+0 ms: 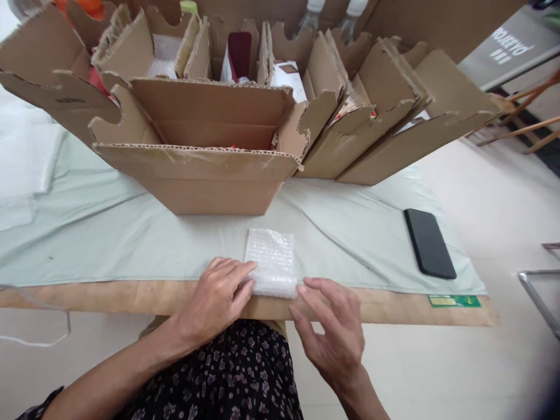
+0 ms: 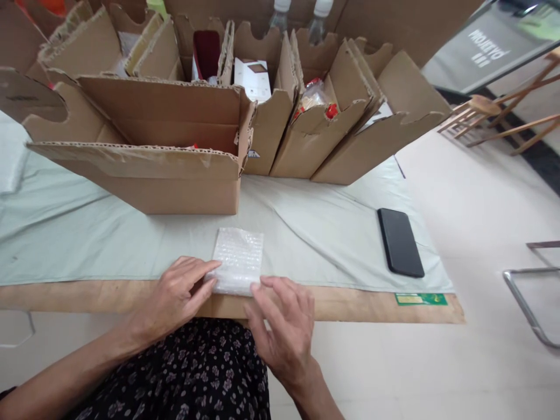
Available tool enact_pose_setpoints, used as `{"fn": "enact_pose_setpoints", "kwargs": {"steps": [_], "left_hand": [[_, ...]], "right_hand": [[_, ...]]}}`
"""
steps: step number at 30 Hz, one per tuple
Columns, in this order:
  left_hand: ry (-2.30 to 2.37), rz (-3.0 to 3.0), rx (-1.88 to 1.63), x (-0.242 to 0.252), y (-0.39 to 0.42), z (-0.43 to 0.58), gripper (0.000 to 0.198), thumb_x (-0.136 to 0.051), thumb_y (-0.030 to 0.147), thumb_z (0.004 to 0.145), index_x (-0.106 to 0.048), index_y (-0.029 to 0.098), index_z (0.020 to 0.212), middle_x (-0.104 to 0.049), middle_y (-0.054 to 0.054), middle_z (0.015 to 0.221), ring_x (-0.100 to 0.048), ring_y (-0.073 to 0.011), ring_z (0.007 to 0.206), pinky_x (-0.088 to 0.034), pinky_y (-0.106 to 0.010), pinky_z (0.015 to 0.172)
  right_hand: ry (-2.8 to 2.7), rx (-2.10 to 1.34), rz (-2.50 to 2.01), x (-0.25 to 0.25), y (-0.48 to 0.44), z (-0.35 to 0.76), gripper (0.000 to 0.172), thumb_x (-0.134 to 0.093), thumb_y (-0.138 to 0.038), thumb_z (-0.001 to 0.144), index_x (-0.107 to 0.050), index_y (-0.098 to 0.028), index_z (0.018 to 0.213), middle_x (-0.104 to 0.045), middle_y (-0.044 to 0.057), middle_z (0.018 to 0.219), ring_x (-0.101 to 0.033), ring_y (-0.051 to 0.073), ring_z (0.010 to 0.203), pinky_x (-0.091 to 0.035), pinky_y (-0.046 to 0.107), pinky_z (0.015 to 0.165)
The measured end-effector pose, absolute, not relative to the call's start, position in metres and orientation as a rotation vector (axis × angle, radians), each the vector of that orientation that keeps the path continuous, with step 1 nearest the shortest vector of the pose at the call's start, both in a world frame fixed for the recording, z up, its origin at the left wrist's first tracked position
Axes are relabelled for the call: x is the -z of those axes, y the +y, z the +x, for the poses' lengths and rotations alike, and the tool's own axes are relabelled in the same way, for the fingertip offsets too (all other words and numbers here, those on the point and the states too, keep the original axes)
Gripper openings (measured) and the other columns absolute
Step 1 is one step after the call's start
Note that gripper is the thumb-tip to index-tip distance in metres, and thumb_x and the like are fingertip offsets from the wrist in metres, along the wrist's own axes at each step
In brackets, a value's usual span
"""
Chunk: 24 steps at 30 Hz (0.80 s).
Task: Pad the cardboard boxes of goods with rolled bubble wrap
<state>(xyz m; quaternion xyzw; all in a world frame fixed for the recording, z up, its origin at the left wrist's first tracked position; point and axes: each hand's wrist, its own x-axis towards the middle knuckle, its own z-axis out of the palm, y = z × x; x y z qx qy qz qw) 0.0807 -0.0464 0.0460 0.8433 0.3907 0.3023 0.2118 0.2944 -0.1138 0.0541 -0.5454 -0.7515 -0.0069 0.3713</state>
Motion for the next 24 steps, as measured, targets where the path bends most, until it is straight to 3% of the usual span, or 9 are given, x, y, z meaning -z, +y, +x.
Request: {"fn": "enact_pose_setpoints", "kwargs": {"steps": [6,11,15,20,24], "left_hand": [[1.212,2.407,-0.818,-0.042,-0.039,0.081,0.022,-0.059,0.016,0.099,-0.064,0.013,0.119,-0.070,-0.011,0.103,-0.064,-0.0243,0.090,-0.053,-0.041,0.082],[1.011,2.372,-0.790,-0.053,-0.049,0.068,0.030,-0.063,0.015,0.096,-0.061,0.012,0.126,-0.067,-0.014,0.120,-0.058,-0.0266,0.113,-0.048,-0.044,0.098],[0.986,2.307,-0.795,-0.057,-0.049,0.067,0.026,-0.057,0.006,0.097,-0.062,0.014,0.121,-0.072,-0.007,0.104,-0.060,-0.0212,0.101,-0.048,-0.038,0.092],[1.178,2.425,-0.810,-0.048,-0.027,0.077,0.017,-0.055,0.011,0.098,-0.066,0.012,0.111,-0.070,-0.005,0.085,-0.060,-0.0232,0.084,-0.048,-0.040,0.078],[1.299,2.502,-0.790,-0.040,-0.018,0.080,0.018,-0.054,0.014,0.099,-0.069,0.012,0.109,-0.072,-0.009,0.090,-0.062,-0.0260,0.084,-0.050,-0.043,0.077]], "right_hand": [[-2.202,-0.066,-1.439,-0.045,-0.102,0.292,0.025,-0.060,-0.015,0.099,-0.065,-0.019,0.123,-0.073,0.009,0.123,-0.062,0.029,0.117,-0.042,0.044,0.094],[-2.126,-0.264,-1.390,-0.045,-0.089,0.296,0.026,-0.055,-0.010,0.100,-0.062,-0.017,0.123,-0.076,0.007,0.111,-0.064,0.026,0.109,-0.043,0.042,0.092],[-2.105,-0.401,-1.364,-0.050,-0.087,0.299,0.024,-0.055,-0.015,0.101,-0.061,-0.019,0.124,-0.074,0.007,0.107,-0.064,0.024,0.103,-0.047,0.040,0.089],[-2.064,-0.070,-1.453,-0.052,-0.087,0.299,0.029,-0.062,-0.018,0.098,-0.060,-0.016,0.127,-0.067,0.016,0.127,-0.058,0.031,0.121,-0.044,0.047,0.098],[-2.276,-0.042,-1.407,-0.051,-0.077,0.294,0.025,-0.062,-0.016,0.098,-0.065,-0.020,0.122,-0.069,0.011,0.130,-0.058,0.032,0.125,-0.041,0.048,0.101]]}}
